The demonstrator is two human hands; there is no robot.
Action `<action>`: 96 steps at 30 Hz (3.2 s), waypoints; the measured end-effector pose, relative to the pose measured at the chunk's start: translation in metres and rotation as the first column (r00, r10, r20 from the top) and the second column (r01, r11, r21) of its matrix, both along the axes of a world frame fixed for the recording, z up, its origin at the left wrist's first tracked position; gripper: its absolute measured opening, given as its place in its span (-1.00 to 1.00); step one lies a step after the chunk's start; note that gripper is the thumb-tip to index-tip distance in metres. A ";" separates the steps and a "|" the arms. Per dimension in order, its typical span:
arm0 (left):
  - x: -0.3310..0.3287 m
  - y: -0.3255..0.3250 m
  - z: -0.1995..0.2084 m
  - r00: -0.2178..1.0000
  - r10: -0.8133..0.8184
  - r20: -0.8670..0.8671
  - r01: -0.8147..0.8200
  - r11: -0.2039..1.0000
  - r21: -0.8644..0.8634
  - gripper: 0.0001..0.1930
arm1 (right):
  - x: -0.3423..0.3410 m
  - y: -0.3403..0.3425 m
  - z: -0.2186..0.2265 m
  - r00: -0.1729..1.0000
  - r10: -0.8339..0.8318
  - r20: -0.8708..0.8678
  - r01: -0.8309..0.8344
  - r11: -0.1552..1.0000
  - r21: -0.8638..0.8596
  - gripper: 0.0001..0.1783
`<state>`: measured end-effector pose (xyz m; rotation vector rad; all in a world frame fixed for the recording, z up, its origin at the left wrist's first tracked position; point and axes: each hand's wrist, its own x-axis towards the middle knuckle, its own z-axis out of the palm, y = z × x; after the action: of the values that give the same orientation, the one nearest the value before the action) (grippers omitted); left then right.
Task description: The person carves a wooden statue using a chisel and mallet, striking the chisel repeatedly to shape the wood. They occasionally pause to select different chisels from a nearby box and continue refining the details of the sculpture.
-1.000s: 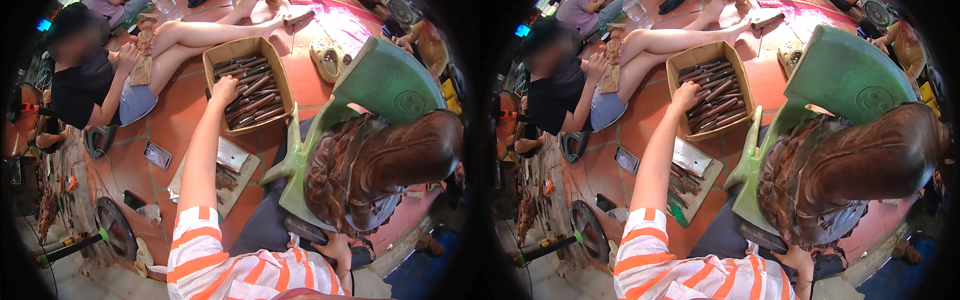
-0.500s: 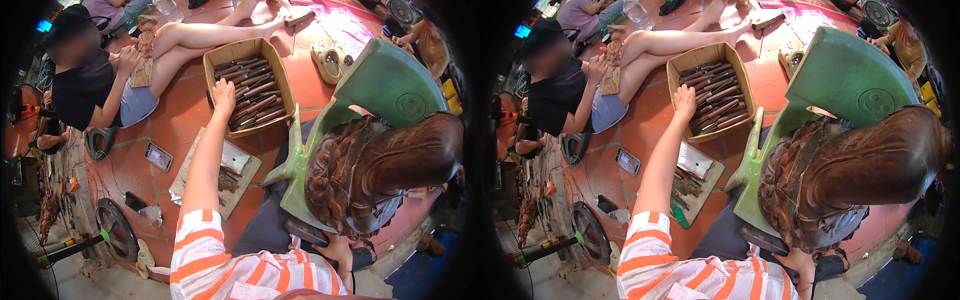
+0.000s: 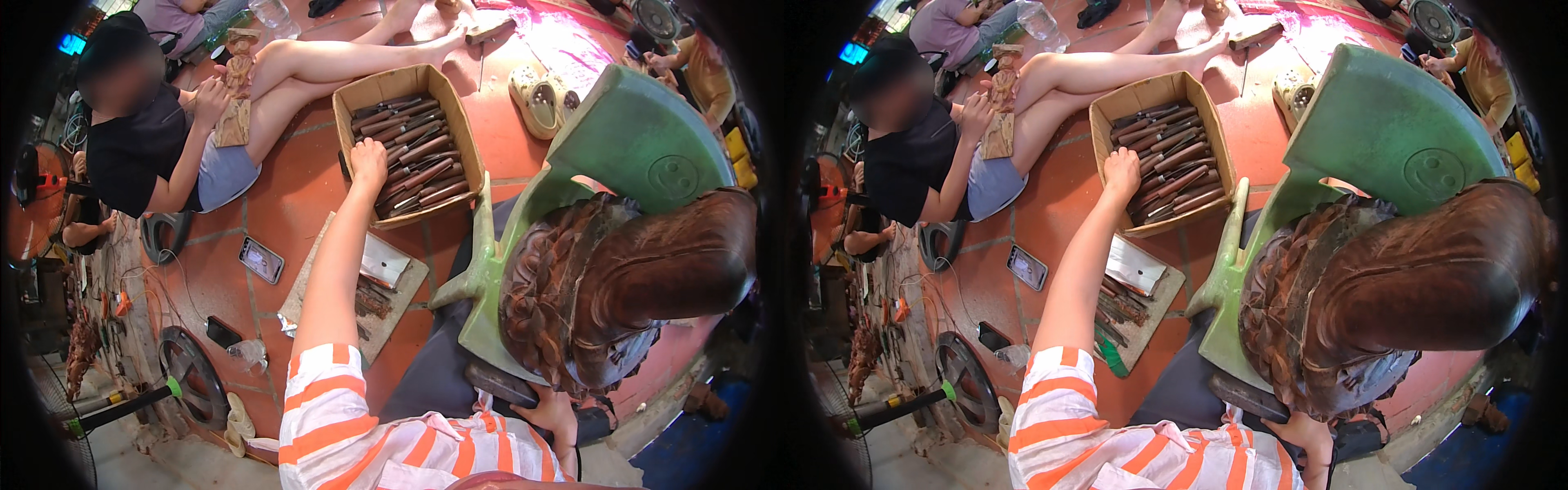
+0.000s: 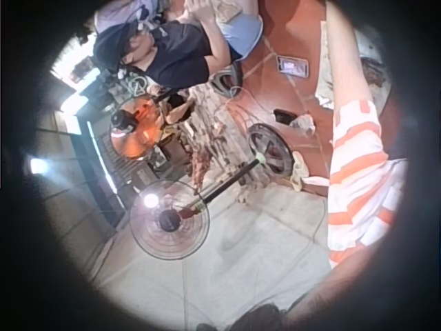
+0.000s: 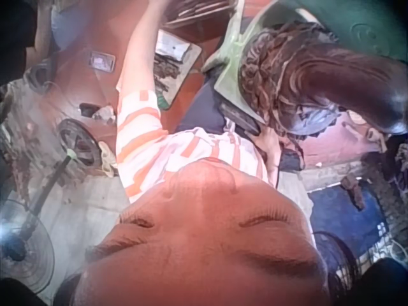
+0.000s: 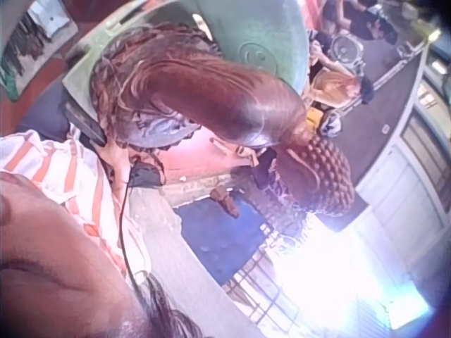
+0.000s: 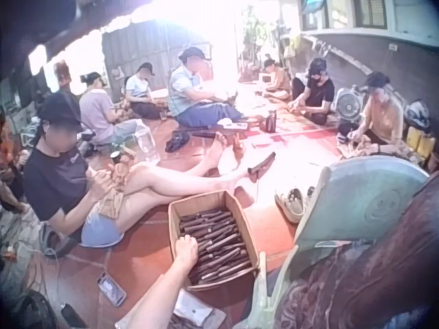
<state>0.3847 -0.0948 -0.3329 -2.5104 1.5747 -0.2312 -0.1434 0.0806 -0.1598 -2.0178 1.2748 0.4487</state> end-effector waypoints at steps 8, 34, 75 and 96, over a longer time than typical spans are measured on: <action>0.013 -0.006 0.013 0.988 -0.095 0.125 0.079 0.989 0.126 -0.90 | 0.002 -0.001 0.004 0.997 -0.064 -0.036 0.066 0.997 0.048 -0.31; 0.041 0.007 0.047 0.983 -0.010 -0.184 -0.072 0.898 -0.434 -0.58 | 0.005 -0.002 0.008 0.991 -0.134 -0.003 0.134 0.988 0.083 -0.28; -0.043 -0.004 -0.014 0.838 -0.348 -0.421 0.263 0.933 -0.246 -0.89 | 0.008 0.000 0.005 0.977 -0.120 -0.176 0.142 0.982 0.120 -0.38; -0.033 0.004 0.005 0.724 -0.269 -0.635 0.028 0.931 -0.363 -0.90 | 0.009 -0.003 0.008 0.979 -0.106 -0.175 0.128 0.984 0.122 -0.34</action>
<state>0.3519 -0.0913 -0.3277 -2.9180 2.1594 0.5307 -0.1344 0.0781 -0.1520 -1.8136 1.4186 0.6417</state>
